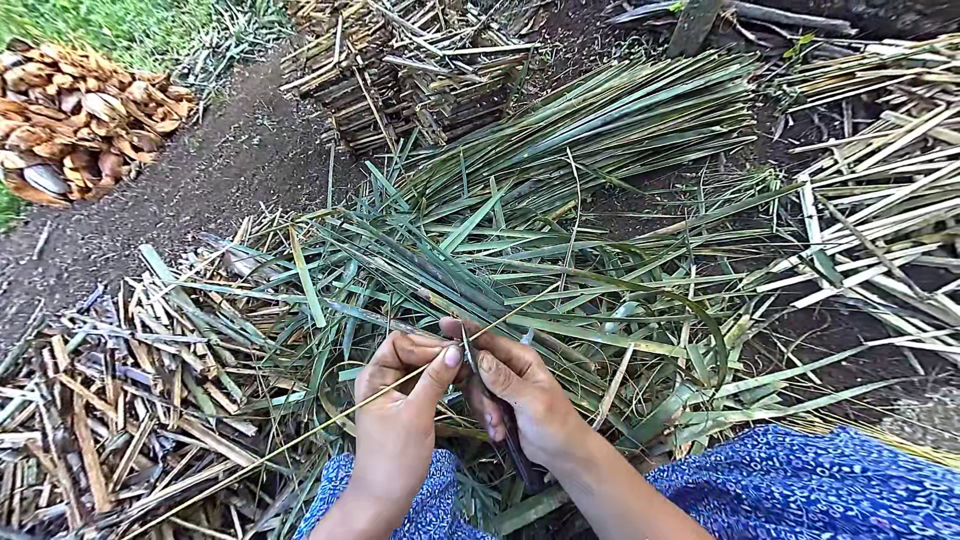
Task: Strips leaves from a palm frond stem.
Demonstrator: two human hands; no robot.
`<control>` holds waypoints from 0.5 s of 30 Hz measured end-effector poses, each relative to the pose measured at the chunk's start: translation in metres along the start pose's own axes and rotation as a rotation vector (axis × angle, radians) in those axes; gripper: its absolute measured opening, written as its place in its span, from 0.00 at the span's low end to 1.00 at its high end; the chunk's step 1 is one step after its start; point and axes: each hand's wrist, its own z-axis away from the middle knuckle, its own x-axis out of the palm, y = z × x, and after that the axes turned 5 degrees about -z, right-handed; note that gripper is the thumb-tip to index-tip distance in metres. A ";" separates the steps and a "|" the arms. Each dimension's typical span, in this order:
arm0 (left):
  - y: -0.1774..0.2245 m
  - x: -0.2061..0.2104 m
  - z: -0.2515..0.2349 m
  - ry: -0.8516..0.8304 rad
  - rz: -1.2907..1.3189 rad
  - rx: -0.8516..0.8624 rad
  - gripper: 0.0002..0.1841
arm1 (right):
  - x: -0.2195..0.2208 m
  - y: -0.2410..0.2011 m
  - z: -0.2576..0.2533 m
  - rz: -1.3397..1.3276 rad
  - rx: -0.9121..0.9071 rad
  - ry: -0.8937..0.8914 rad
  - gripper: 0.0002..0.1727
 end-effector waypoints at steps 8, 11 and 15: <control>0.000 -0.002 0.001 -0.009 -0.011 0.033 0.09 | -0.036 -0.027 -0.003 -0.018 -0.071 0.184 0.21; 0.000 -0.011 0.000 0.004 -0.044 0.114 0.07 | -0.065 -0.044 -0.006 -0.104 -0.152 0.332 0.25; 0.000 -0.018 0.001 0.031 -0.078 0.148 0.07 | -0.122 -0.055 0.001 0.156 0.001 0.437 0.28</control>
